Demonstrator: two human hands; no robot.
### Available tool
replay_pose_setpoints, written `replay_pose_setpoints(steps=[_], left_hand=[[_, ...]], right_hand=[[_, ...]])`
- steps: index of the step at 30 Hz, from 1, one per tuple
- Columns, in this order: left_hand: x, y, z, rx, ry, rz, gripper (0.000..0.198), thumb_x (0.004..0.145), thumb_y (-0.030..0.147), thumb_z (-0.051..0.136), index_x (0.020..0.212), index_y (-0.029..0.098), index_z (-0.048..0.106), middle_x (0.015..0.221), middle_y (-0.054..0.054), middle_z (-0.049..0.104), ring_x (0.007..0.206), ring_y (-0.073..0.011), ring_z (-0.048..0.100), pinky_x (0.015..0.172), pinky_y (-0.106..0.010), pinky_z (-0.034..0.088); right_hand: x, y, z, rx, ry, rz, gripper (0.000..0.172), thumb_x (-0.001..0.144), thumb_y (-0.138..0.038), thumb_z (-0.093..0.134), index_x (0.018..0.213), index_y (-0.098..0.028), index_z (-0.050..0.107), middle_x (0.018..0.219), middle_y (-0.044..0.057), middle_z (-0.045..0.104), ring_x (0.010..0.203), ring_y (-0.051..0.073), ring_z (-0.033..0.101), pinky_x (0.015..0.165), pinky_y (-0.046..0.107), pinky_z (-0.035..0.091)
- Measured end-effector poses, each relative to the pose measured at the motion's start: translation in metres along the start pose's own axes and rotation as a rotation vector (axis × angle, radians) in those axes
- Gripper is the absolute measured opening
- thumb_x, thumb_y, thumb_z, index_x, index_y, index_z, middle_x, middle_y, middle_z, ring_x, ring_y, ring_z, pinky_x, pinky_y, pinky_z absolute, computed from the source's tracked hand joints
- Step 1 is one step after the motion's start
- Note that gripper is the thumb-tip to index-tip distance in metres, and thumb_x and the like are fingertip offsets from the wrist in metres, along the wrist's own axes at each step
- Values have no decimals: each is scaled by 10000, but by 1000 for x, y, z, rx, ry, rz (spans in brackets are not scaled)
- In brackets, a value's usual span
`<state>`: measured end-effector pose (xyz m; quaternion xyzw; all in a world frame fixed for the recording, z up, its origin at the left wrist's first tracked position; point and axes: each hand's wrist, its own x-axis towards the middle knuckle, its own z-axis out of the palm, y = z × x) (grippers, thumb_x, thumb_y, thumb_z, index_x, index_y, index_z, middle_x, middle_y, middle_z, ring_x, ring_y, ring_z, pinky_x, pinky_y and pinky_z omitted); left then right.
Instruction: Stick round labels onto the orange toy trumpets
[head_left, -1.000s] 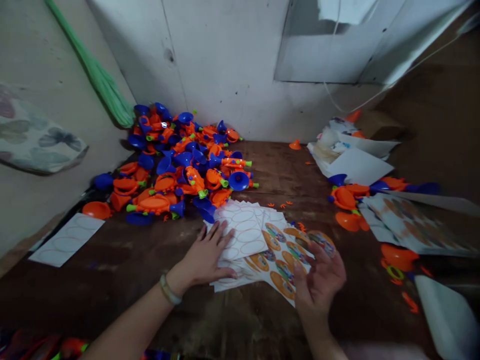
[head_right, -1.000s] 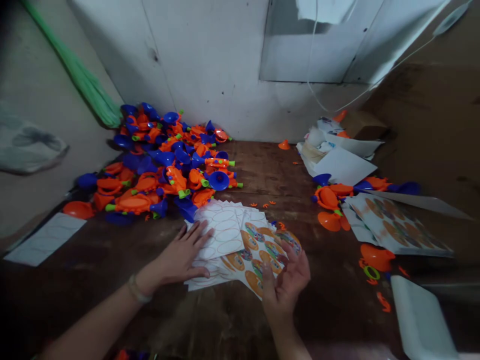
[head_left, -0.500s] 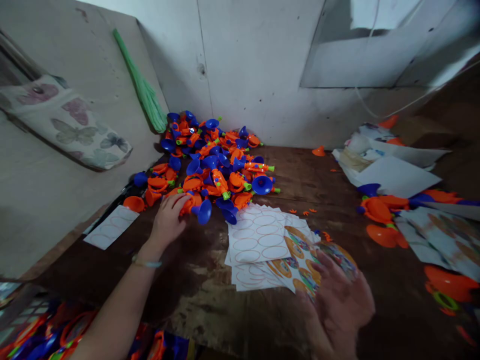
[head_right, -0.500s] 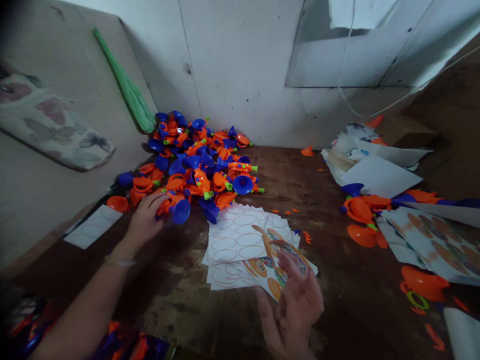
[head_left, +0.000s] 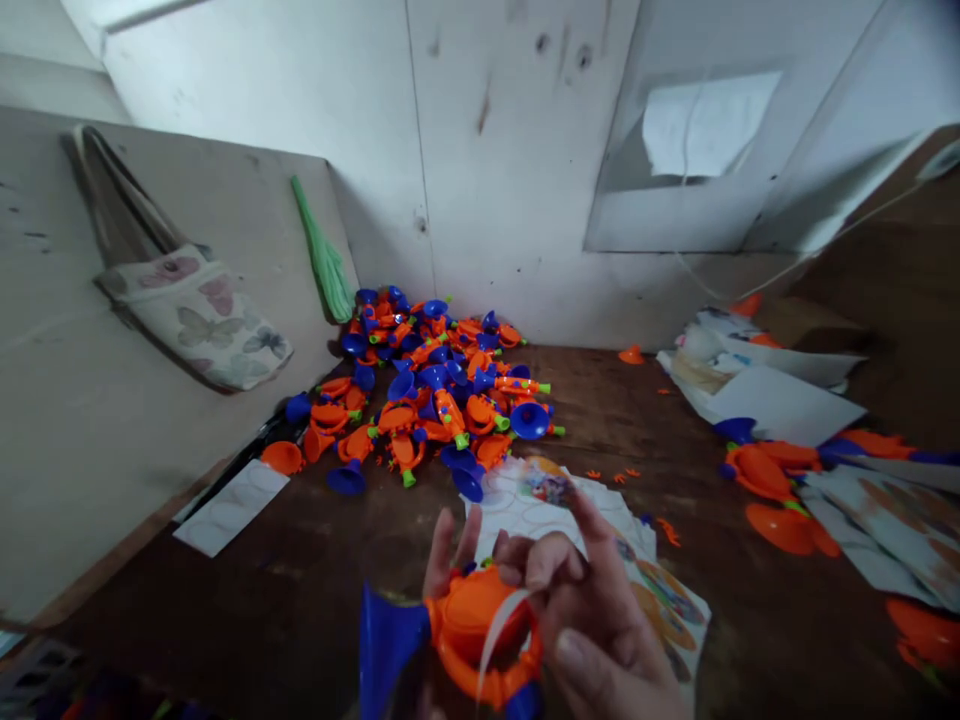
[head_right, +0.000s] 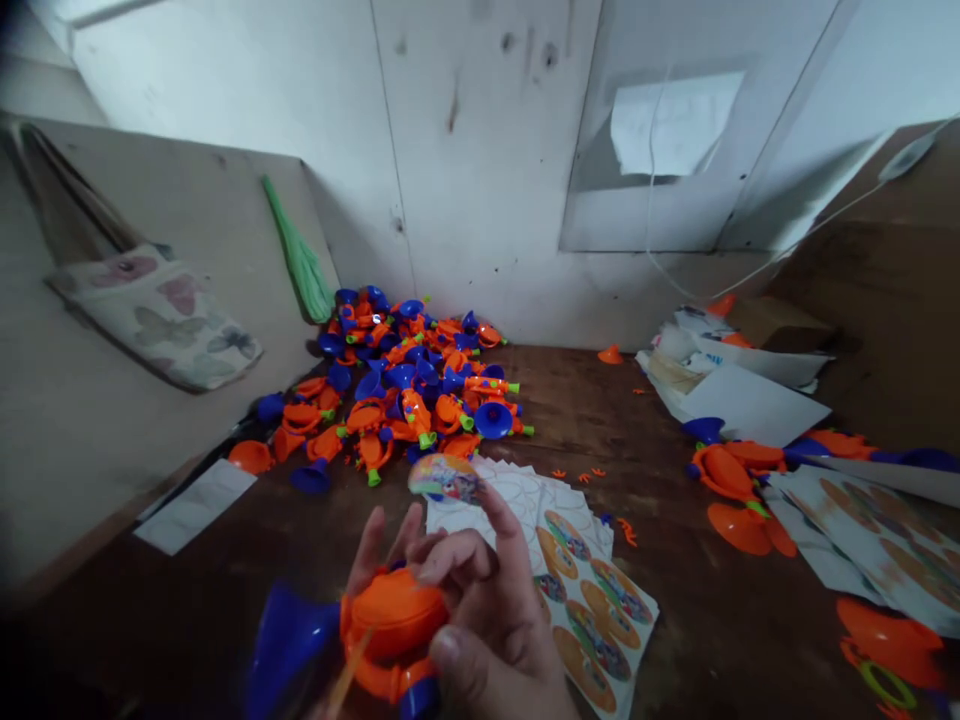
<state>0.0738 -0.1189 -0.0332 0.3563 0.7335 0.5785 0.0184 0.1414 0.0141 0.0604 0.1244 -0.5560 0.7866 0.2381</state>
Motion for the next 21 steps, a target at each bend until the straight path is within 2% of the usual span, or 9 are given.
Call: replay_pose_setpoints(steps=[1, 2, 3, 5, 8, 12, 17, 21], left_hand=[[-2, -1, 1, -137, 28, -22, 806, 1141, 578, 413, 1794, 508, -55, 1756, -88, 529, 1459, -361, 683, 1173, -645, 604], [-5, 1, 0, -282, 54, -57, 786, 1152, 572, 375, 1796, 495, -69, 1777, -91, 501, 1476, -362, 671, 1167, -632, 615], [-8, 4, -2, -406, 79, -96, 753, 1158, 563, 351, 1807, 474, -21, 1778, -98, 500, 1476, -362, 671, 1156, -610, 629], [-11, 14, -4, -508, 132, -157, 693, 1161, 541, 357, 1810, 408, 156, 1748, -117, 540, 1449, -360, 694, 1132, -555, 656], [-5, 32, -2, -451, 235, -105, 651, 1132, 540, 458, 1741, 359, 314, 1765, -138, 512, 1472, -369, 674, 1097, -530, 678], [3, 47, 3, -333, 291, 28, 618, 1111, 552, 521, 1668, 408, 296, 1858, -142, 334, 1556, -381, 589, 1133, -585, 646], [1, 54, 1, -319, 281, 47, 613, 1082, 631, 569, 1611, 432, 332, 1843, -134, 362, 1546, -401, 596, 1165, -659, 600], [1, 53, 0, -372, 289, 34, 635, 1052, 665, 612, 1588, 418, 377, 1823, -130, 409, 1519, -405, 623, 1170, -643, 599]], right_hand=[[2, 1, 1, 17, -17, 5, 744, 1015, -580, 732, 1688, -492, 426, 979, 47, 707, 998, 310, 807, 875, 552, 727], [3, 0, 2, 24, -23, 12, 735, 1027, -544, 738, 1686, -491, 417, 975, 32, 697, 918, 271, 797, 804, 479, 734], [5, -1, 3, 14, -18, 15, 716, 1038, -503, 744, 1677, -491, 422, 968, 17, 686, 842, 230, 775, 738, 403, 724], [7, -4, 3, -64, 42, -6, 662, 1058, -388, 750, 1640, -499, 454, 966, -10, 666, 782, 168, 733, 687, 297, 691], [10, -6, 6, -249, 186, -120, 688, 1044, -232, 760, 1609, -487, 462, 1006, -25, 651, 813, 136, 718, 701, 238, 676], [9, -1, 12, -451, 300, -251, 813, 990, -134, 762, 1645, -437, 387, 1110, 7, 636, 933, 165, 722, 774, 286, 709], [5, 0, 16, -495, 300, -274, 874, 951, -67, 748, 1643, -435, 361, 1116, 12, 594, 932, 169, 696, 755, 285, 708], [4, -2, 16, -471, 298, -240, 879, 947, -64, 749, 1640, -441, 361, 1112, 9, 588, 960, 174, 698, 750, 281, 701]])
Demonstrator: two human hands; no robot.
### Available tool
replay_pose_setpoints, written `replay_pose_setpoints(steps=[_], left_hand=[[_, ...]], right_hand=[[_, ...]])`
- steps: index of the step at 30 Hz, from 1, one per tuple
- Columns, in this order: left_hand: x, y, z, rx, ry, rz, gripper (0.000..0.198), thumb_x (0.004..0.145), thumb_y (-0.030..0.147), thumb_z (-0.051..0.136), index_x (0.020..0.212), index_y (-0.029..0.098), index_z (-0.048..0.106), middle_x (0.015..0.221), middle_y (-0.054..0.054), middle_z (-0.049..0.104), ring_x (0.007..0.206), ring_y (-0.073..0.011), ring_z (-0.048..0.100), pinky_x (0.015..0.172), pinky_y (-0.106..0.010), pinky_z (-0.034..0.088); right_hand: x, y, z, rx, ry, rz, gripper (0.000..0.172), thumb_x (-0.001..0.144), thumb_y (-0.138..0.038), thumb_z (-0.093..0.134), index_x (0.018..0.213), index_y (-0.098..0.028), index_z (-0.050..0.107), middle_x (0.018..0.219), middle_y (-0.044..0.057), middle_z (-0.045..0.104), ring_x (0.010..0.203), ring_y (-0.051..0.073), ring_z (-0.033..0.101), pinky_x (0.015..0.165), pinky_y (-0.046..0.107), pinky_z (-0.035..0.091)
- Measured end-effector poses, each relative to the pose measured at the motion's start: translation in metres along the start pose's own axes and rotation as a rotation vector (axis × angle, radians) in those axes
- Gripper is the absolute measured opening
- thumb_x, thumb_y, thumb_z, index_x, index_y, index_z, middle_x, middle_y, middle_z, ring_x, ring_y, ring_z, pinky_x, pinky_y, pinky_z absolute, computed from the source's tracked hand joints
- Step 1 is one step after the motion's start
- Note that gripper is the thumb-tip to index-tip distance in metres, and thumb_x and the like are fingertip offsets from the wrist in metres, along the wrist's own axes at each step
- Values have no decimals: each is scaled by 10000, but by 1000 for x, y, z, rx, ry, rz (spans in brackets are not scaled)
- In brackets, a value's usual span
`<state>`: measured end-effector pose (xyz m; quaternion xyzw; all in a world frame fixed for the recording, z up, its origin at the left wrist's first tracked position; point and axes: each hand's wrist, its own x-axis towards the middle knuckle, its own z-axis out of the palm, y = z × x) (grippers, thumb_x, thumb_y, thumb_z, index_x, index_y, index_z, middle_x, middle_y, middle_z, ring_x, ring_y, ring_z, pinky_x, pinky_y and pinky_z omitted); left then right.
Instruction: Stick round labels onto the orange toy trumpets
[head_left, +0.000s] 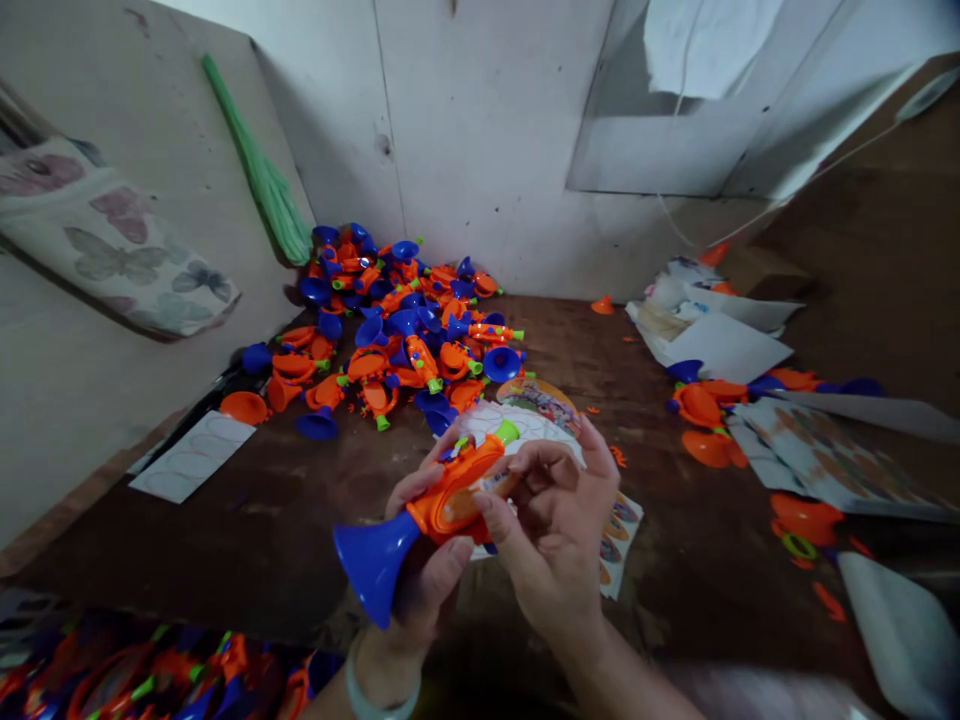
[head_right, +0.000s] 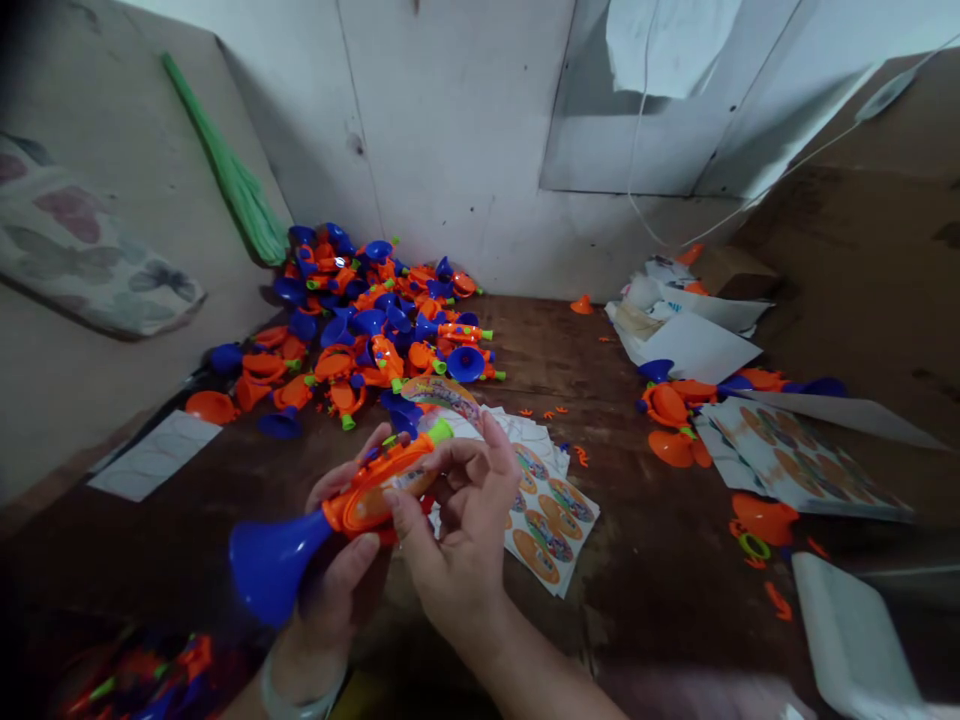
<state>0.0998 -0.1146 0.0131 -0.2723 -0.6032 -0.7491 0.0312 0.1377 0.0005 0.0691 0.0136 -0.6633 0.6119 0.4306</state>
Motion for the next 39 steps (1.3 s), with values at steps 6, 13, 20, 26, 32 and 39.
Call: replay_pose_setpoints(steps=[6, 13, 20, 26, 32, 39], left_hand=[[2, 0, 0, -93, 6, -9, 545, 1053, 568, 677, 1517, 372, 468, 1828, -131, 405, 1518, -405, 623, 1143, -608, 624], [-2, -2, 1, -364, 107, -106, 470, 966, 338, 829, 1387, 344, 621, 1783, -104, 480, 1558, -413, 578, 1235, -633, 533], [-3, -9, -1, -402, 136, -134, 502, 933, 310, 865, 1379, 352, 640, 1788, -97, 474, 1570, -436, 556, 1254, -673, 494], [3, -4, 1, -449, 103, -83, 440, 941, 271, 860, 1341, 349, 694, 1744, -96, 536, 1556, -432, 576, 1234, -674, 515], [5, -4, 1, -427, 99, -59, 413, 958, 273, 847, 1337, 345, 701, 1747, -93, 534, 1547, -424, 588, 1240, -662, 513], [7, -5, 1, -421, 105, -46, 401, 961, 273, 851, 1329, 335, 705, 1732, -107, 550, 1519, -425, 618, 1248, -687, 497]], right_hand=[[0, 0, -2, 31, -48, 71, 853, 961, -73, 727, 1632, -443, 352, 1107, 2, 584, 879, 153, 693, 675, 253, 669], [1, -4, -1, 73, -12, 157, 844, 939, -73, 768, 1586, -457, 385, 1102, -11, 591, 952, 151, 687, 786, 268, 676], [2, -4, 1, 121, -1, 181, 847, 933, -71, 788, 1554, -522, 430, 1110, -23, 600, 949, 136, 678, 784, 241, 653], [3, -3, 1, 154, 0, 237, 824, 930, -89, 797, 1542, -508, 438, 1114, -28, 607, 959, 128, 681, 809, 234, 656], [5, -2, 2, 170, -2, 233, 824, 921, -85, 793, 1546, -483, 433, 1105, -30, 603, 952, 125, 678, 826, 239, 664], [3, -1, 4, 116, -5, 205, 832, 929, -83, 776, 1556, -511, 436, 1145, -16, 623, 992, 139, 692, 815, 245, 660]])
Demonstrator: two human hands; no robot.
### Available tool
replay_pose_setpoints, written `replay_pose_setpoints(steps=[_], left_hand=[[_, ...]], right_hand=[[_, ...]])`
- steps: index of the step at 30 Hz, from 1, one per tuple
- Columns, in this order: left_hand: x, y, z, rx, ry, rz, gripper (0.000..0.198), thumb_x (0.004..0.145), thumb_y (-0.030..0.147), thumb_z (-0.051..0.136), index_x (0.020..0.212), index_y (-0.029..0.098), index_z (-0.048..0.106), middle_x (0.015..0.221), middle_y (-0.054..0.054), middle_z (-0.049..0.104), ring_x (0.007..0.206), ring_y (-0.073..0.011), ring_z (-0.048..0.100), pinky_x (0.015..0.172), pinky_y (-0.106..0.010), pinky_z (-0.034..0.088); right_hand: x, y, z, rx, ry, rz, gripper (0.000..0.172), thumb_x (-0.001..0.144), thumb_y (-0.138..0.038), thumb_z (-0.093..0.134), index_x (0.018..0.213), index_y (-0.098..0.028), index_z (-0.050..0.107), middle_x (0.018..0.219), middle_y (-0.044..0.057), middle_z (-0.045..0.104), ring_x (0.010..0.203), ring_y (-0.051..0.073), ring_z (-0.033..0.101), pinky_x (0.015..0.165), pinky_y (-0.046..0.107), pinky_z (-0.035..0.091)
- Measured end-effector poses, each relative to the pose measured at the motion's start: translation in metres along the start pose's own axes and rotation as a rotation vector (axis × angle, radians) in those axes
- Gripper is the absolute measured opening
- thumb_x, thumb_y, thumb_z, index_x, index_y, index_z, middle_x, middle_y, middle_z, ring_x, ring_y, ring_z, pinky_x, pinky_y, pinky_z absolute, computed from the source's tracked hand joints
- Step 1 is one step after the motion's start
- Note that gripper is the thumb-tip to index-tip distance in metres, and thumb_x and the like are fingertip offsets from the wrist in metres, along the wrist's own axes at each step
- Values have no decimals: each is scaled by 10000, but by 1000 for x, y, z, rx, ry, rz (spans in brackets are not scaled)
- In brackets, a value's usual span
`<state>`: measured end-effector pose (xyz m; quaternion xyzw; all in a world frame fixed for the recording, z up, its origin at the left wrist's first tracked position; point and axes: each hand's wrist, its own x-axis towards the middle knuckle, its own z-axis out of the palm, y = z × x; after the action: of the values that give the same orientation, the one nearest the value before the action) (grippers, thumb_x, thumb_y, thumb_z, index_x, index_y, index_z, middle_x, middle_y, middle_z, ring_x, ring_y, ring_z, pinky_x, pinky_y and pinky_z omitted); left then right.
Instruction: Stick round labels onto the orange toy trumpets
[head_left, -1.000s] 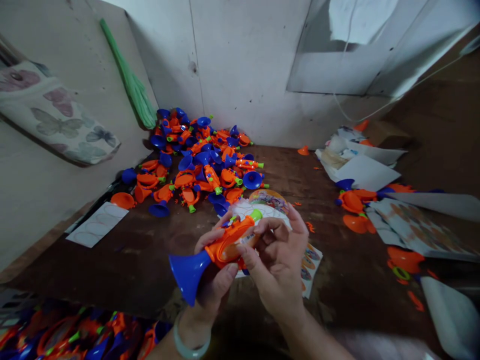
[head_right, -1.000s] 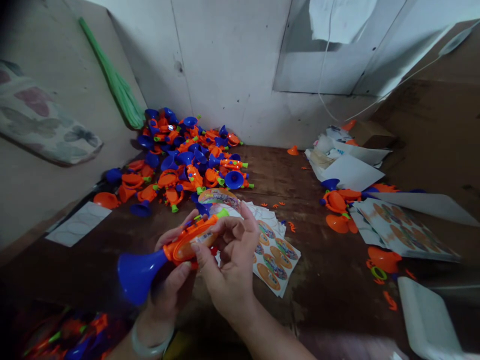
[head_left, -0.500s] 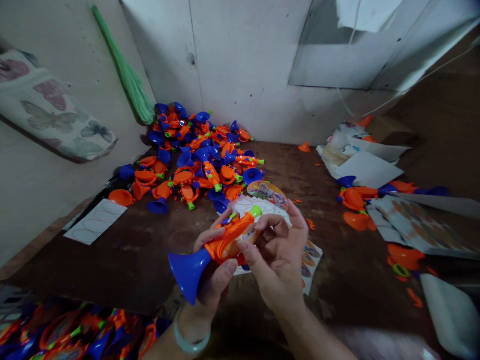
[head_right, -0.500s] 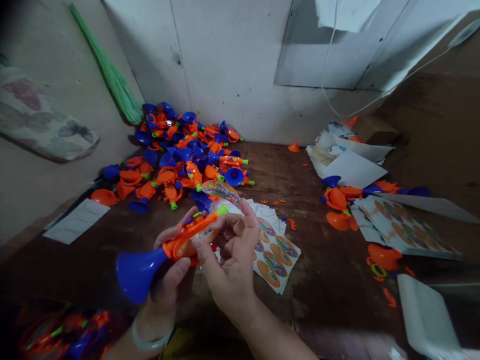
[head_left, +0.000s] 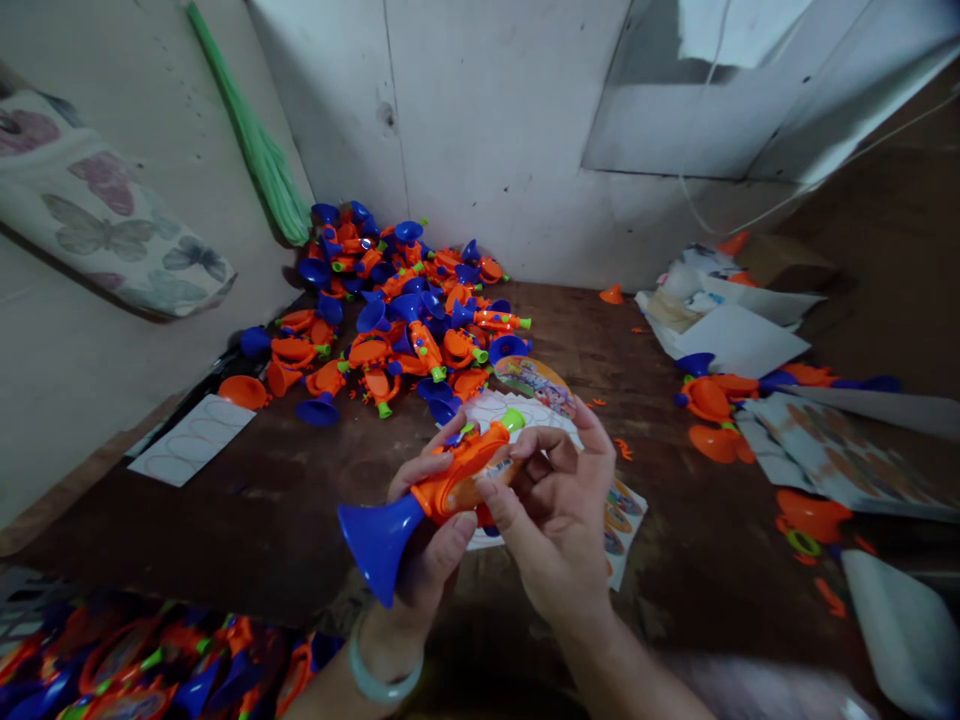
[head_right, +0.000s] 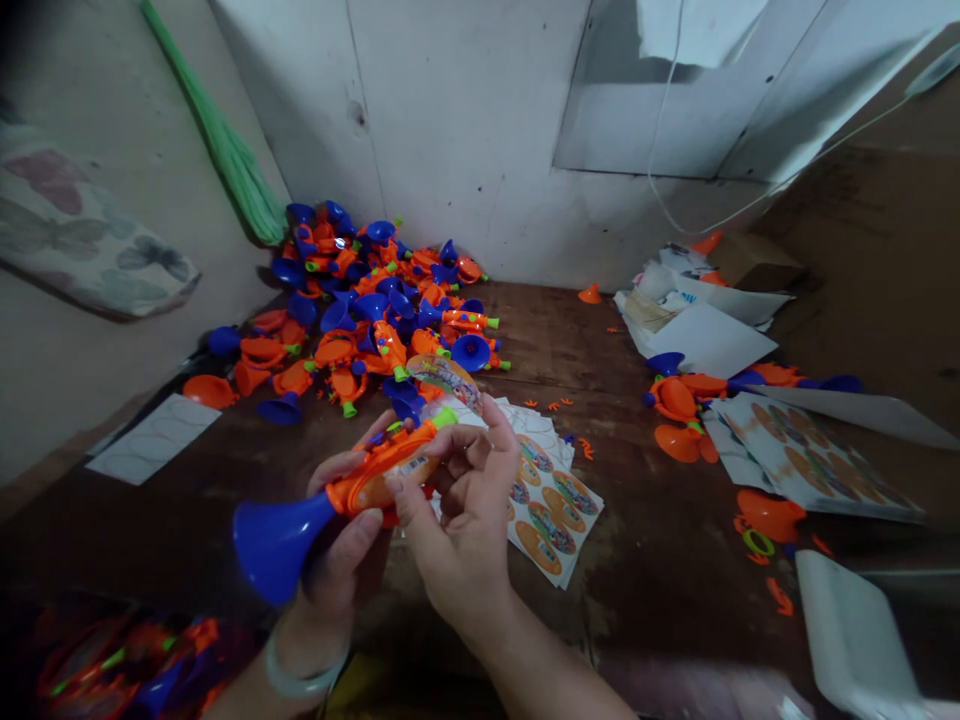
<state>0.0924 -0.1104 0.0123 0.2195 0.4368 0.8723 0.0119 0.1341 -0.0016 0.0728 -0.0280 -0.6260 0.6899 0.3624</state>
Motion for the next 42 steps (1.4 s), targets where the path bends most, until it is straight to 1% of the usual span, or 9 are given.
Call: replay_pose_setpoints(steps=[9, 13, 15, 17, 21, 24, 28, 34, 42], left_hand=[[3, 5, 11, -8, 68, 32, 279, 994, 239, 806, 1253, 322, 744, 1627, -71, 661, 1462, -347, 677, 1259, -631, 509], [3, 5, 13, 7, 115, 43, 258, 984, 232, 810, 1218, 317, 740, 1555, -55, 712, 1467, -328, 673, 1247, -574, 535], [3, 5, 13, 7, 113, 64, 261, 992, 220, 793, 1222, 327, 729, 1519, -47, 733, 1458, -317, 679, 1232, -559, 551], [3, 6, 13, 18, 118, 70, 259, 988, 224, 794, 1211, 328, 716, 1544, -45, 717, 1470, -331, 668, 1225, -581, 552], [3, 12, 15, 62, 124, 60, 248, 959, 249, 815, 1169, 317, 702, 1624, -40, 654, 1522, -378, 616, 1235, -648, 523], [4, 14, 17, 52, 98, 60, 221, 982, 240, 790, 1168, 330, 711, 1584, -31, 687, 1535, -360, 607, 1220, -615, 546], [7, 13, 13, 80, 74, 89, 234, 990, 230, 786, 1189, 334, 721, 1590, -35, 686, 1553, -352, 589, 1235, -595, 529], [11, 12, 4, 245, 73, 144, 237, 948, 263, 838, 1149, 317, 726, 1649, -48, 634, 1583, -400, 547, 1271, -657, 469], [5, 15, 12, 55, 90, 9, 243, 961, 249, 815, 1171, 340, 730, 1593, -26, 687, 1509, -362, 629, 1234, -632, 529]], right_hand=[[-2, 2, 3, -68, -18, -63, 846, 935, -67, 767, 1590, -474, 420, 1150, -8, 624, 949, 143, 710, 730, 238, 662], [2, 7, 6, -148, -2, -278, 844, 956, -21, 689, 1633, -438, 408, 1092, -8, 644, 919, 153, 714, 760, 290, 682], [6, 9, 5, -214, 34, -447, 822, 969, -8, 656, 1637, -419, 414, 1032, -14, 671, 932, 176, 722, 840, 365, 691], [9, 10, 1, -287, 65, -524, 792, 971, -22, 678, 1615, -411, 431, 987, -24, 697, 931, 197, 732, 917, 443, 682], [11, 7, -5, -308, 57, -246, 749, 999, -133, 744, 1603, -401, 391, 1012, 4, 719, 900, 233, 747, 861, 473, 675], [13, 4, -5, -228, 61, -85, 749, 999, -194, 775, 1604, -390, 380, 1017, 16, 724, 898, 240, 753, 797, 450, 670], [18, -6, -5, -121, -3, -33, 784, 980, -149, 762, 1594, -379, 333, 918, -51, 726, 834, 195, 763, 750, 381, 669], [19, -25, -9, -93, -8, -6, 794, 960, -120, 793, 1566, -383, 352, 903, -63, 747, 821, 185, 783, 717, 357, 675], [28, -5, -7, -45, -36, 80, 765, 937, -157, 785, 1537, -353, 354, 869, -71, 726, 747, 184, 777, 701, 370, 686]])
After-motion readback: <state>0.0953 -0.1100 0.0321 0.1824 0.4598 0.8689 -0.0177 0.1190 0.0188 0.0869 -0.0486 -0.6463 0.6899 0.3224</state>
